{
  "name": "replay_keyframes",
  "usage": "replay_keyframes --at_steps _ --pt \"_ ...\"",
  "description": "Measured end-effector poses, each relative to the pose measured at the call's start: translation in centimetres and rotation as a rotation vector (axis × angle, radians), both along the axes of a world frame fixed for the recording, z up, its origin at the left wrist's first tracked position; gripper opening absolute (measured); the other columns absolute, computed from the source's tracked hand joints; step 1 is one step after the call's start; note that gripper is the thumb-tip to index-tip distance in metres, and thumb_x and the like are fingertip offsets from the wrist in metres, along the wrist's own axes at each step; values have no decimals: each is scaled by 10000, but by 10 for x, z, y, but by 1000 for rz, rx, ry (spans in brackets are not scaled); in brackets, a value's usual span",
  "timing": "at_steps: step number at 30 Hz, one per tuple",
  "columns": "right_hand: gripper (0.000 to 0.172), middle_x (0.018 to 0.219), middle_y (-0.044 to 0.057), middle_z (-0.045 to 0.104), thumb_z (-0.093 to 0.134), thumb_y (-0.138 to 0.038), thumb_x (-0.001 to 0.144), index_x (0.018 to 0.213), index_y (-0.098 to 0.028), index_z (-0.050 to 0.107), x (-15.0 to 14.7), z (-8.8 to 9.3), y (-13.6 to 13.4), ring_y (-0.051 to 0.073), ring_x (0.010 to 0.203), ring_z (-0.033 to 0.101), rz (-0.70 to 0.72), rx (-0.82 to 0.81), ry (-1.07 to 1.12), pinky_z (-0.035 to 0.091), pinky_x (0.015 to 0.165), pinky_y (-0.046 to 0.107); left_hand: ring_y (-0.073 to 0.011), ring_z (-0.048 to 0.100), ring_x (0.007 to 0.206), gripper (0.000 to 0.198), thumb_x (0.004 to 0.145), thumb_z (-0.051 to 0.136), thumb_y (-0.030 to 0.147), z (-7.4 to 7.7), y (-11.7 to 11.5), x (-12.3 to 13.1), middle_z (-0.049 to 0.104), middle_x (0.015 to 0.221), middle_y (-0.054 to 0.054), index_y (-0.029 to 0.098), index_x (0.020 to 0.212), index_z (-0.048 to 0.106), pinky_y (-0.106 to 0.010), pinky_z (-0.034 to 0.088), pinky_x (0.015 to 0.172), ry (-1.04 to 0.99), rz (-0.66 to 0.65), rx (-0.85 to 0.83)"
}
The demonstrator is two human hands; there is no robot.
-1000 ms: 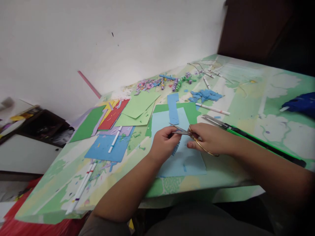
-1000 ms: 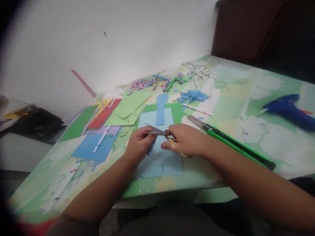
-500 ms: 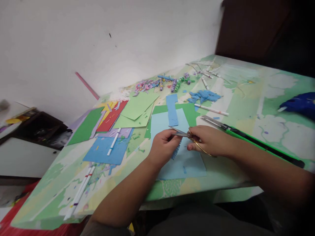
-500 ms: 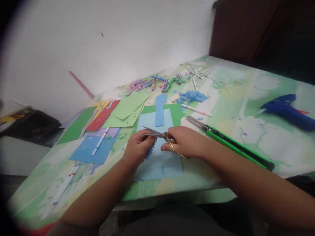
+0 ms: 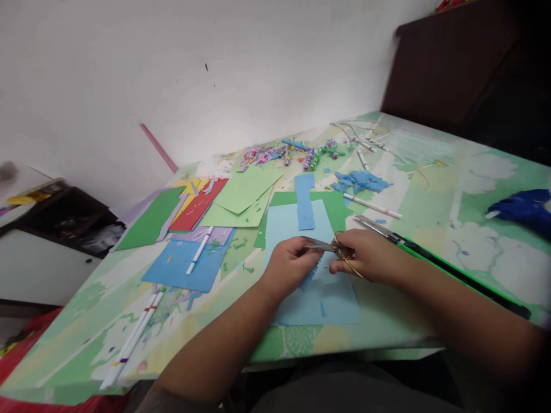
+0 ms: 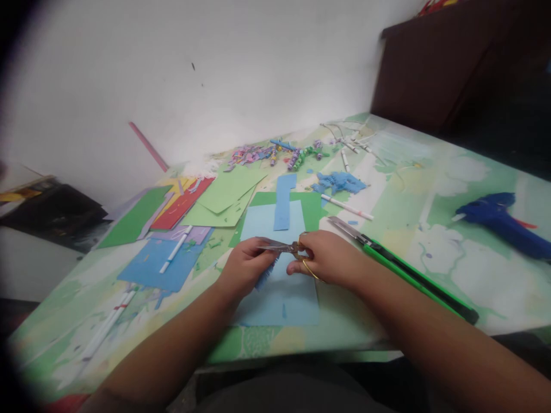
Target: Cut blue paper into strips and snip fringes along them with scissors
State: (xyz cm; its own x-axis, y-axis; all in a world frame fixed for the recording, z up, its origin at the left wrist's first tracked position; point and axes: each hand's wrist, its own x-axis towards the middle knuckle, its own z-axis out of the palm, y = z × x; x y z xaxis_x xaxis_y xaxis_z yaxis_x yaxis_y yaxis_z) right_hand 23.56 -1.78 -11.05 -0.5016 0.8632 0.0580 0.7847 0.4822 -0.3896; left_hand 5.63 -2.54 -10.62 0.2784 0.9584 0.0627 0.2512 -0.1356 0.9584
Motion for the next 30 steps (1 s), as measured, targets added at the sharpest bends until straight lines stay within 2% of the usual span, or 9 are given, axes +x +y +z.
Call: replay_keyframes --at_steps 5,8,10,14,20,22,25,28,30 --pt "374 641 36 523 517 -552 693 647 -181 496 0 0 0 170 607 451 -17 98 -24 274 522 249 -116 548 697 108 661 559 195 -2 2 1 638 718 -6 169 715 649 -232 418 664 -63 1 -26" --pt "369 722 61 552 528 -543 682 719 -175 524 1 -3 3 195 678 473 -46 172 -4 307 585 275 -96 516 584 134 665 579 279 -6 5 3 578 597 6 148 653 607 -226 419 587 -148 85 -93" --pt "361 750 68 558 529 -522 685 769 -171 527 2 -7 7 207 713 481 -87 196 28 321 614 286 -90 508 538 188 674 574 329 -8 7 5 552 565 11 142 686 585 -230 424 551 -254 139 -171" --pt "332 736 69 543 486 -497 717 741 -166 506 6 -14 19 205 722 485 -185 195 117 341 613 286 -121 568 617 208 658 586 301 -12 13 9 593 666 -25 132 777 561 -271 469 589 -445 218 -294" --pt "297 678 30 528 447 -478 738 688 -185 461 3 -20 26 173 639 480 -311 125 291 342 559 269 -122 585 656 184 662 561 286 -7 28 8 611 717 -54 118 737 557 -294 476 661 -372 220 -246" --pt "297 658 21 529 451 -482 733 697 -189 470 1 -21 26 171 617 481 -375 68 441 344 550 272 -122 577 661 221 633 594 312 0 44 8 615 714 -52 115 733 581 -282 466 657 -309 217 -181" --pt "297 595 0 516 443 -489 739 708 -196 481 0 -23 26 164 572 477 -433 28 624 355 535 273 -103 553 671 238 634 593 315 15 80 14 617 750 -33 128 781 607 -234 436 632 -174 257 -23" --pt "293 570 -11 500 424 -481 752 712 -197 485 1 -25 27 156 558 473 -468 67 724 368 525 267 -110 539 578 306 736 450 340 26 123 36 620 717 -50 113 885 590 -241 415 528 -12 261 90" --pt "283 573 -15 487 442 -471 741 707 -193 484 3 -29 30 149 555 464 -509 105 806 375 535 270 -132 566 640 319 768 386 305 29 146 59 635 779 -70 113 922 588 -253 429 557 102 203 173"
